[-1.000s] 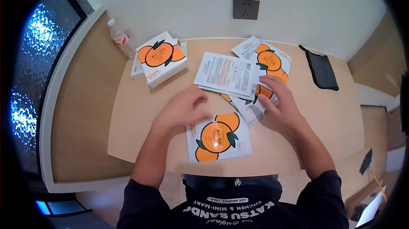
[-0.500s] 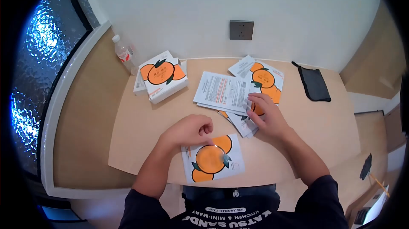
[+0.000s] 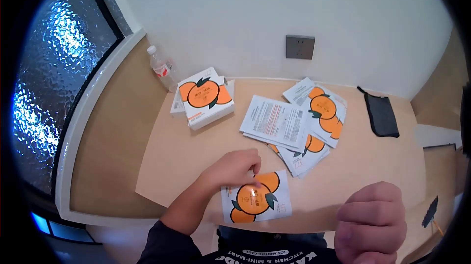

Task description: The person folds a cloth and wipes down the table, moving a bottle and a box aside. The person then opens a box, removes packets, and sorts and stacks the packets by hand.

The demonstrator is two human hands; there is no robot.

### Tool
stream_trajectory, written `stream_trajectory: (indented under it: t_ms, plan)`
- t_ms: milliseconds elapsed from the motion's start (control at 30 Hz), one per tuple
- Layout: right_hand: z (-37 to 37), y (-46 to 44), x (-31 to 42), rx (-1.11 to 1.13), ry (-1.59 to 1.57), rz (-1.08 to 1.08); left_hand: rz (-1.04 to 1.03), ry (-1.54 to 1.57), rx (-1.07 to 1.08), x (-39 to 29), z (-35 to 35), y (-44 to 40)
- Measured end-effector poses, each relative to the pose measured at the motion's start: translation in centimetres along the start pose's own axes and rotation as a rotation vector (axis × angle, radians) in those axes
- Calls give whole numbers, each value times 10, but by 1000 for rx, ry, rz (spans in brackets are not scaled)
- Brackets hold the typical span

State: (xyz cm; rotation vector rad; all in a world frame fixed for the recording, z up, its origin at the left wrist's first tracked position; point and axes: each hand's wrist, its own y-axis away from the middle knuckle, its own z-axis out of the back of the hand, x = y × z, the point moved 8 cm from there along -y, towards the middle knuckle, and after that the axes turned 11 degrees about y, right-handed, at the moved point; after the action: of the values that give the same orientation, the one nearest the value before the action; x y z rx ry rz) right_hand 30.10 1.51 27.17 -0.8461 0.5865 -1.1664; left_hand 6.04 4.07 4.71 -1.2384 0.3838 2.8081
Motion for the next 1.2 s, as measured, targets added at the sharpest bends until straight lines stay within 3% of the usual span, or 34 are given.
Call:
stream_trajectory:
  t_ms: [100, 167, 267, 333, 367, 433, 567, 667, 800, 1200]
  plan:
    - [7, 1, -14, -302, 56, -134, -115, 128, -260, -4, 15, -4]
    - [13, 11, -28, -85, 14, -212, -216, 220, -456, -11, 28, -1]
    - [22, 17, -38, -92, -142, -249, -492, 248, -778, -44, 51, 21]
    - [32, 13, -35, -185, -400, -310, -746, 306, -861, -86, 69, 56]
    - [35, 13, -38, -218, -470, -309, -903, 514, -858, -114, 79, 76]
    - [42, 12, -41, -246, -506, -273, -1002, 270, -884, -159, 96, 116]
    - [49, 15, -44, -273, -540, -210, -1267, -98, -620, -206, 121, 152]
    - [48, 16, -43, -273, -565, -191, -1449, -61, -789, -195, 116, 155]
    - [39, 17, -53, -262, -583, -213, -1539, 104, -1223, -174, 107, 164]
    - [21, 18, -66, -237, -614, -246, -1465, 95, -1297, -158, 111, 169]
